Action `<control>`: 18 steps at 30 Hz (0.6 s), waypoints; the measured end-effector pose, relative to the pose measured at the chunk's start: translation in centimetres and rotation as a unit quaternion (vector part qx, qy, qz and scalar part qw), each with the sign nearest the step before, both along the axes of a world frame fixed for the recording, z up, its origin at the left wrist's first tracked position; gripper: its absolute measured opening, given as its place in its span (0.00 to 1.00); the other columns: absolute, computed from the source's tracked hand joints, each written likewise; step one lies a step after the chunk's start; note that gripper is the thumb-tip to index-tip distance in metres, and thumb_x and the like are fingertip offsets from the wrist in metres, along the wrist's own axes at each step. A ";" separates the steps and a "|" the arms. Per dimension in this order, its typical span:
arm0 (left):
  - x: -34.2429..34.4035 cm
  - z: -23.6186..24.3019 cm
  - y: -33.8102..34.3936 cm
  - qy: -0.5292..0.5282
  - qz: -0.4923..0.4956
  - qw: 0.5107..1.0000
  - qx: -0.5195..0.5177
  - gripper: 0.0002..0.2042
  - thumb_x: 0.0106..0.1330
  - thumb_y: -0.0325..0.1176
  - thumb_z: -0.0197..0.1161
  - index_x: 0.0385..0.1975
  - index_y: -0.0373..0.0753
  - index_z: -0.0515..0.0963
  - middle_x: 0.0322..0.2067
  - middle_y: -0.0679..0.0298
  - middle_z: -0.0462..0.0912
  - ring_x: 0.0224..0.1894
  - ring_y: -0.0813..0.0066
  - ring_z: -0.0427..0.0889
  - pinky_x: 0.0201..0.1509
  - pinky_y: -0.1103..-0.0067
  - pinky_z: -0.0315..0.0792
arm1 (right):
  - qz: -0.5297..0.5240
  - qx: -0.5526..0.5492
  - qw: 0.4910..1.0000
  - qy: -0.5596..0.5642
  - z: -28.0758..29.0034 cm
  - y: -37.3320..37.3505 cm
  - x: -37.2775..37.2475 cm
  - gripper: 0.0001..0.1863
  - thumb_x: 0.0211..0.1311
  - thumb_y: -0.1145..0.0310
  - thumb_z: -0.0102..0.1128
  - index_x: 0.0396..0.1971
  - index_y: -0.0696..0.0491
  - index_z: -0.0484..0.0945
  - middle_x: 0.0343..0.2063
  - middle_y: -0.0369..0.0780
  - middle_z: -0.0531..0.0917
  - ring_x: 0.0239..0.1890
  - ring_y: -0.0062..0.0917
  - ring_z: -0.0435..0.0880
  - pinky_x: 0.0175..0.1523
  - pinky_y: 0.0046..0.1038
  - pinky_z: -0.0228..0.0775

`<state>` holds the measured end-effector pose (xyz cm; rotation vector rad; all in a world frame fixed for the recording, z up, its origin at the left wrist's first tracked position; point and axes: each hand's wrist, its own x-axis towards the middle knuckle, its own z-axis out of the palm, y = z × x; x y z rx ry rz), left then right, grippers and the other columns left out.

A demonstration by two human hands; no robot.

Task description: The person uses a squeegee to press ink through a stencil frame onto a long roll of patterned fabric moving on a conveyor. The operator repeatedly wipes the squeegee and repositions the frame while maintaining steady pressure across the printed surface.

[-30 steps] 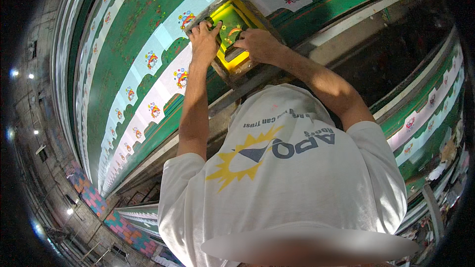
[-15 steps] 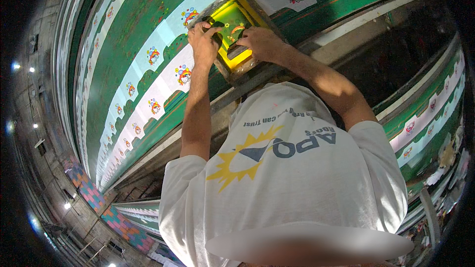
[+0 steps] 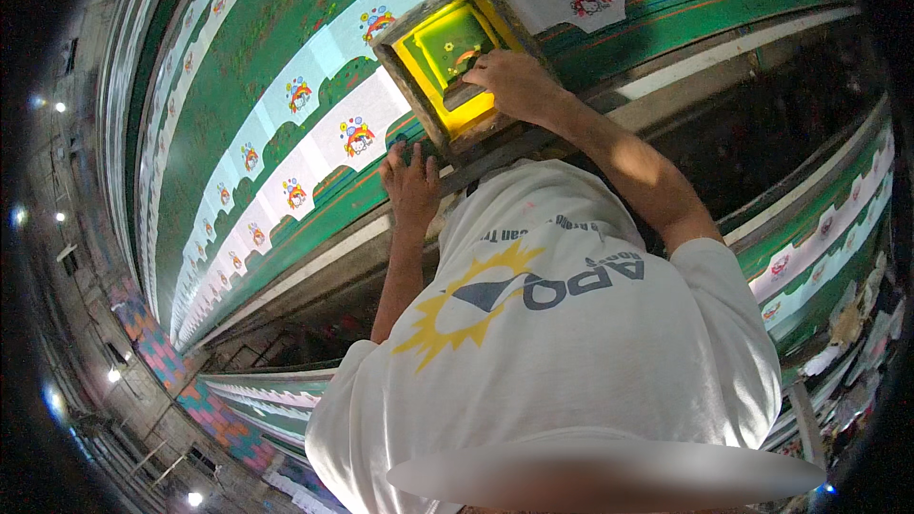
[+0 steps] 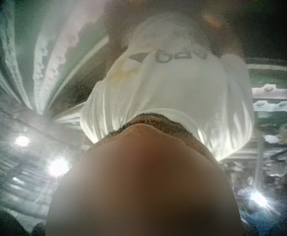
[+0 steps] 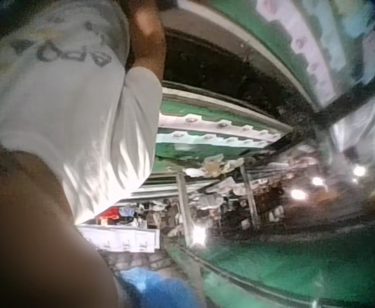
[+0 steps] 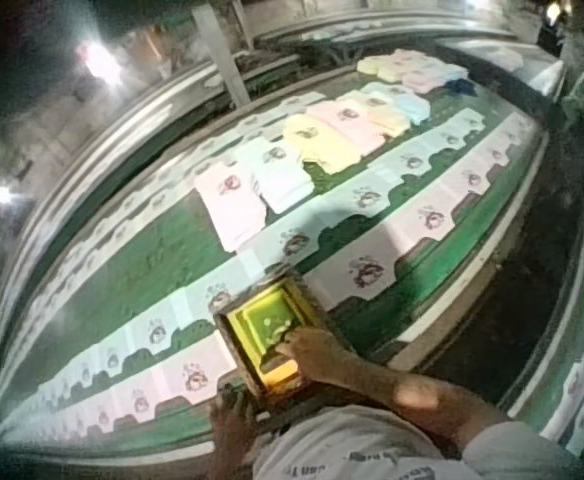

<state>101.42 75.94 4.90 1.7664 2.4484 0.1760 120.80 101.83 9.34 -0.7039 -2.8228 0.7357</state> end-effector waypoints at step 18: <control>-3.7 -0.2 8.9 -0.152 0.150 0.959 0.188 0.27 0.62 0.43 0.85 0.53 0.32 0.83 0.43 0.50 0.82 0.46 0.51 0.81 0.53 0.60 0.77 | 0.005 0.098 0.994 0.053 -0.7 5.6 -6.0 0.27 0.62 0.76 0.71 0.62 0.46 0.85 0.56 0.40 0.88 0.60 0.39 0.87 0.67 0.40 0.81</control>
